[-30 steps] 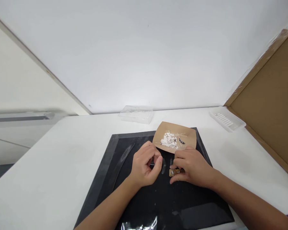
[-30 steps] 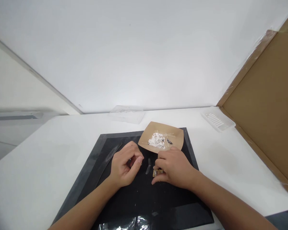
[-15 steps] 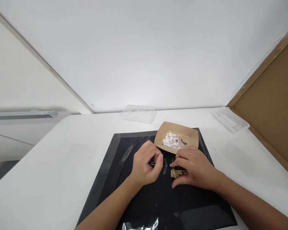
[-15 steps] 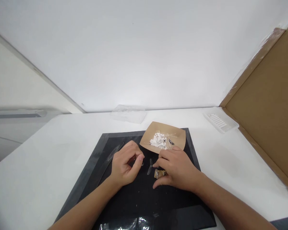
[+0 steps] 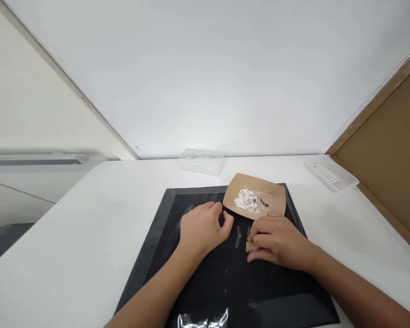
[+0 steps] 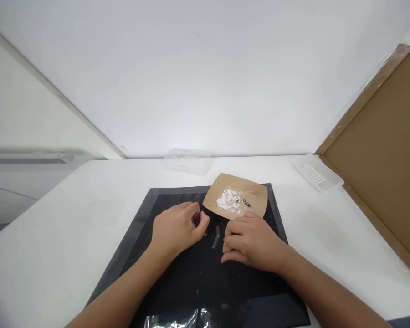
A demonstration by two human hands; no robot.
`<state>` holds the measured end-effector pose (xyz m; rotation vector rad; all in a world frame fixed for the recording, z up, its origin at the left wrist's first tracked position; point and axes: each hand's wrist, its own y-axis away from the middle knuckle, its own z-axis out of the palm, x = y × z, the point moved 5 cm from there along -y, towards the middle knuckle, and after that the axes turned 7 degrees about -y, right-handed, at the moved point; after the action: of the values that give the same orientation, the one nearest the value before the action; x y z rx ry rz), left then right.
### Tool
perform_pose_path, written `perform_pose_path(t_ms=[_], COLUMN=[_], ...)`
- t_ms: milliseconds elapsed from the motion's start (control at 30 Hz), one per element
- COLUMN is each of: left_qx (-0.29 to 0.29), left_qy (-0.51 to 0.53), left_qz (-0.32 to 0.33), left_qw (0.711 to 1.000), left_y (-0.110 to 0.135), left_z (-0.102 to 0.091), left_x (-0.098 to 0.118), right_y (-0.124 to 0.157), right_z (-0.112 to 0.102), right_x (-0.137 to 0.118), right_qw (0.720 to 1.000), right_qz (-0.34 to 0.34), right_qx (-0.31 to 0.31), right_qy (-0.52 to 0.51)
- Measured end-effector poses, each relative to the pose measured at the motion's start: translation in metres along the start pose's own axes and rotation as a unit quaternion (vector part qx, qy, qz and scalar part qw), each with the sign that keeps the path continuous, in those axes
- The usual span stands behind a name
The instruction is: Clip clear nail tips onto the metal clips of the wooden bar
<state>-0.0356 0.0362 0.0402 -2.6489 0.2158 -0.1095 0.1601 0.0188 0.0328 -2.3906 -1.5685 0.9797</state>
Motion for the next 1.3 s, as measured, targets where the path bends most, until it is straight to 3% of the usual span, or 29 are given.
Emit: perform_pose_path(t_ms=[200, 333, 500, 667, 833, 967, 1067, 1200, 1300], left_qx=[-0.143, -0.239, -0.263, -0.315, -0.333, -0.284, -0.205, -0.082, 0.006], left_qy=[-0.025, 0.016, 0.109, 0.252, 0.254, 0.251, 0.296, 0.363, 0.393], left_qz=[0.009, 0.098, 0.140, 0.198, 0.203, 0.227, 0.244, 0.251, 0.245], left_qw=[0.989, 0.966, 0.948, 0.893, 0.885, 0.897, 0.900, 0.893, 0.886], left_y=[-0.002, -0.004, -0.009, -0.006, -0.004, -0.007, -0.012, -0.014, -0.008], left_z=[0.006, 0.008, 0.003, 0.015, 0.023, 0.015, 0.002, -0.014, -0.019], left_x=[-0.002, -0.008, -0.024, -0.028, -0.028, -0.021, -0.013, 0.003, 0.014], right_y=[-0.003, -0.003, -0.001, -0.002, -0.003, -0.003, -0.005, -0.005, -0.005], right_z=[0.003, 0.005, 0.006, 0.007, 0.005, 0.003, -0.005, -0.016, -0.014], right_x=[-0.006, -0.005, -0.002, -0.001, -0.004, -0.005, -0.003, 0.003, 0.008], right_qw=[0.998, 0.997, 0.997, 0.996, 0.993, 0.995, 0.999, 0.986, 0.979], right_qz=[0.010, 0.017, 0.017, 0.019, 0.013, -0.004, 0.006, 0.075, 0.097], right_qx=[-0.044, -0.050, -0.052, -0.067, -0.084, -0.069, 0.014, 0.146, 0.172], right_qy=[0.052, 0.060, 0.055, 0.059, 0.078, 0.069, 0.032, -0.001, -0.045])
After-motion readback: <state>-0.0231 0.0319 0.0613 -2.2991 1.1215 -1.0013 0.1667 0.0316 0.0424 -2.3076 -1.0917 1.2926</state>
